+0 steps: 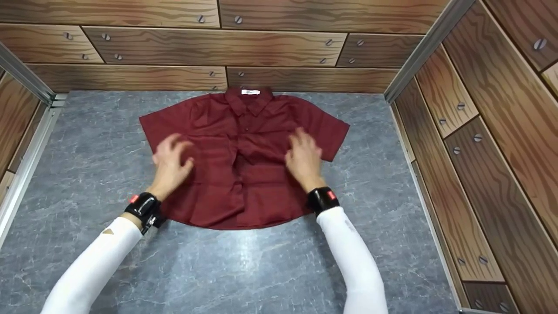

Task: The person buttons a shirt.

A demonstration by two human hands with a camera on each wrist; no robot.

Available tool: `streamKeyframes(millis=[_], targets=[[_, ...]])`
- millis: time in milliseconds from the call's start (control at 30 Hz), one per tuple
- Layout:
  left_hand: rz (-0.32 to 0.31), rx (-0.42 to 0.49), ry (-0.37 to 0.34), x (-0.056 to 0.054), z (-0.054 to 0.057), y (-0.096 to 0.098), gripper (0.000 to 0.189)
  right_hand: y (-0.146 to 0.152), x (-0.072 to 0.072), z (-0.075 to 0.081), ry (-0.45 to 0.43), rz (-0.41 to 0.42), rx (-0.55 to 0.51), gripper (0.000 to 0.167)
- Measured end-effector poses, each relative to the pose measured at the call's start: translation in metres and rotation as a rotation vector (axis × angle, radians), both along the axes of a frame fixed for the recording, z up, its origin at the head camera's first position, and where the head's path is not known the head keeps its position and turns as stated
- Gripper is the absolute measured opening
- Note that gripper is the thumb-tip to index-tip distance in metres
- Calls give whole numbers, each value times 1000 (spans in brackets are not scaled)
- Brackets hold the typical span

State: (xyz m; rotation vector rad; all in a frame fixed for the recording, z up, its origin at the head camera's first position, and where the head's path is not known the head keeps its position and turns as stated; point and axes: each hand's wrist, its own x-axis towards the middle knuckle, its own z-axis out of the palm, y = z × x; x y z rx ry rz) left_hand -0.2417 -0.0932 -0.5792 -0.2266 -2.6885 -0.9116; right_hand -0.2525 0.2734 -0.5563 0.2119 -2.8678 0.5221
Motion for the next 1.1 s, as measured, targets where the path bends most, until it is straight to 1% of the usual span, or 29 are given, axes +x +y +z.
streamKeyframes(millis=[33, 67, 100, 167, 200, 233, 300, 367, 433, 633, 800, 1000, 1100], targets=[[-67, -43, 18, 3, 0, 4, 28, -6, 5, 0, 7, 62, 22, 40], [-141, -83, 21, 6, 0, 8, 25, -12, 9, -1, -3, 125, 48, 38], [-215, -114, 9, 9, 0, 13, 24, -18, 13, -3, -37, 186, 60, 38], [-344, -162, -54, 14, -1, 21, 30, -28, 20, -6, -132, 279, 89, 42], [-390, -189, -96, 16, -2, 25, 35, -32, 23, -8, -192, 309, 101, 47], [-423, -219, -140, 18, -4, 28, 42, -36, 26, -11, -256, 327, 115, 53], [-465, -280, -221, 22, -7, 34, 55, -40, 31, -15, -375, 346, 138, 64], [-487, -343, -275, 28, -11, 38, 65, -42, 35, -18, -456, 348, 168, 71], [-491, -392, -300, 33, -13, 41, 70, -41, 38, -19, -504, 352, 187, 76], [-480, -465, -312, 49, -11, 48, 81, -35, 46, -15, -556, 350, 206, 82], [-493, -506, -329, 64, -10, 54, 86, -29, 57, -15, -572, 350, 225, 85], [-499, -541, -331, 79, -9, 59, 88, -25, 72, -15, -554, 360, 222, 85], [-507, -553, -321, 87, -8, 60, 89, -24, 78, -16, -547, 366, 222, 85]])
